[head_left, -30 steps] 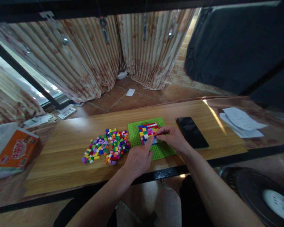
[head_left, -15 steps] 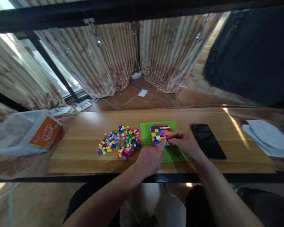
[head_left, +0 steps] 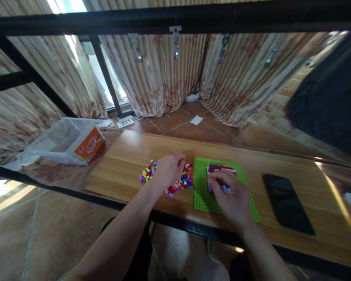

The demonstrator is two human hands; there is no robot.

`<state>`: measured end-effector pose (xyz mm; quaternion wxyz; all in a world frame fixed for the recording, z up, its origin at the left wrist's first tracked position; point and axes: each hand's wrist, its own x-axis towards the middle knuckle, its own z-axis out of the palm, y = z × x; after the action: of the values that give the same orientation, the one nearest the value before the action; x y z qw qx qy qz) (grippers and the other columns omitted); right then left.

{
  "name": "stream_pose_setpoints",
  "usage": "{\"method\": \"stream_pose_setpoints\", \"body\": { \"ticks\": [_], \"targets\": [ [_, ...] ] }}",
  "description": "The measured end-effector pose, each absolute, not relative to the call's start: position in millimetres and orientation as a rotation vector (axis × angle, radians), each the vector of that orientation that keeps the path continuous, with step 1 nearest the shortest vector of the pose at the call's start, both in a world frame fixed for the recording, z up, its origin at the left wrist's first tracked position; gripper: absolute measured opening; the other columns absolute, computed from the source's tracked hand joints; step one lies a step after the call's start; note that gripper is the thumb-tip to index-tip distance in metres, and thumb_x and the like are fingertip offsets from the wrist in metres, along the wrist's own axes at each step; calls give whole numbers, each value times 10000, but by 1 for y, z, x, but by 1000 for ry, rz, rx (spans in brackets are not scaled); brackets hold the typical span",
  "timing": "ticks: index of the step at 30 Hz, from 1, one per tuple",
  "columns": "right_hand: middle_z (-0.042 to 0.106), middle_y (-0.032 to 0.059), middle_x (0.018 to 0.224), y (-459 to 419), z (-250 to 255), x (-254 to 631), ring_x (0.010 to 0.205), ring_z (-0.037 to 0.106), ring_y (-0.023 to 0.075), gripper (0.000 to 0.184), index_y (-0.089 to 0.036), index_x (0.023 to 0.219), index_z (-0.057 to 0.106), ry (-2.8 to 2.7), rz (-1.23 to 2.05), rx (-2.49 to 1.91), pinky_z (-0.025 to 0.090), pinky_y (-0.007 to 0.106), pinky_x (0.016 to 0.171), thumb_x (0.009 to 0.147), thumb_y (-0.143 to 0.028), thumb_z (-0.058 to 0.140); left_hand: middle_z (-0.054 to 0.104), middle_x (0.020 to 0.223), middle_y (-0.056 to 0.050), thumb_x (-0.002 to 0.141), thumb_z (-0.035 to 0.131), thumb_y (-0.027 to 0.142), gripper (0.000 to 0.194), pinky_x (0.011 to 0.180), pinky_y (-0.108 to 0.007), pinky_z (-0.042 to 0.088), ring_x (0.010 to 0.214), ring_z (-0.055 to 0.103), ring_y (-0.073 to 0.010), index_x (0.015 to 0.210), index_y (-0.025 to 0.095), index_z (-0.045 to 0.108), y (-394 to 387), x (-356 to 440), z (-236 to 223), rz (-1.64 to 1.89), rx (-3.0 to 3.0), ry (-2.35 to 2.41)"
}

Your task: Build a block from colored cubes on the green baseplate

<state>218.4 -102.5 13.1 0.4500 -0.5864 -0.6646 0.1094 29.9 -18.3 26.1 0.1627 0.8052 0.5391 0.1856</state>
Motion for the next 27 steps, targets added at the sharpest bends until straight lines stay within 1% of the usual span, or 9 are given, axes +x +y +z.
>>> {"method": "stream_pose_setpoints", "body": {
  "ticks": [2, 4, 7, 9, 12, 16, 23, 27],
  "targets": [
    [686, 35, 892, -101, 12, 209, 840, 645, 179, 140, -233, 840, 646, -1708, 286, -1426, 519, 328, 763, 874, -208, 513, 704, 997, -96, 894, 422, 200, 316, 826, -328, 478, 895, 641, -218, 1081, 183, 676, -2, 10, 24, 523, 2274, 1703],
    [681, 36, 888, -100, 10, 203, 848, 645, 181, 144, -235, 858, 641, -1736, 297, -1402, 519, 324, 758, 878, -197, 504, 684, 1083, -117, 880, 423, 164, 351, 891, -334, 466, 988, 621, -226, 1133, 152, 666, 10, -4, 19, 521, 2329, 1721],
    [676, 35, 893, -98, 8, 200, 840, 645, 177, 150, -241, 870, 639, -1765, 301, -1374, 521, 317, 746, 883, -195, 497, 679, 1109, -118, 854, 435, 121, 378, 985, -337, 422, 1074, 590, -221, 1162, 133, 655, 20, -9, 7, 448, 2420, 1655],
    [678, 32, 890, -98, 7, 200, 833, 648, 173, 153, -243, 865, 639, -1783, 298, -1363, 521, 310, 736, 889, -202, 494, 679, 1107, -105, 841, 445, 105, 376, 1013, -333, 401, 1093, 579, -211, 1144, 145, 664, 23, -6, 0, 398, 2441, 1632],
    [681, 29, 882, -98, 6, 201, 832, 652, 175, 150, -248, 861, 638, -1798, 294, -1375, 521, 308, 721, 896, -217, 495, 679, 1062, -99, 832, 459, 105, 325, 1005, -338, 403, 1069, 582, -212, 1039, 166, 701, 23, -3, -5, 347, 2433, 1615],
    [683, 26, 859, -97, 5, 206, 818, 652, 178, 137, -247, 864, 640, -1810, 271, -1407, 516, 312, 713, 890, -215, 510, 676, 984, -106, 815, 476, 99, 275, 968, -339, 422, 1026, 589, -223, 941, 156, 714, 23, -3, -6, 351, 2412, 1618],
    [681, 28, 884, -99, 4, 204, 825, 651, 168, 140, -238, 867, 635, -1833, 308, -1390, 514, 303, 735, 892, -194, 504, 685, 915, -77, 806, 500, 126, 205, 906, -323, 448, 926, 598, -202, 855, 169, 694, 22, -7, -4, 394, 2342, 1667],
    [678, 28, 882, -100, 2, 202, 822, 642, 160, 142, -234, 872, 635, -1835, 351, -1369, 507, 291, 739, 879, -163, 512, 683, 897, -74, 819, 508, 157, 187, 864, -313, 457, 887, 606, -197, 850, 172, 693, 21, -10, 0, 435, 2305, 1691]
  ]
}}
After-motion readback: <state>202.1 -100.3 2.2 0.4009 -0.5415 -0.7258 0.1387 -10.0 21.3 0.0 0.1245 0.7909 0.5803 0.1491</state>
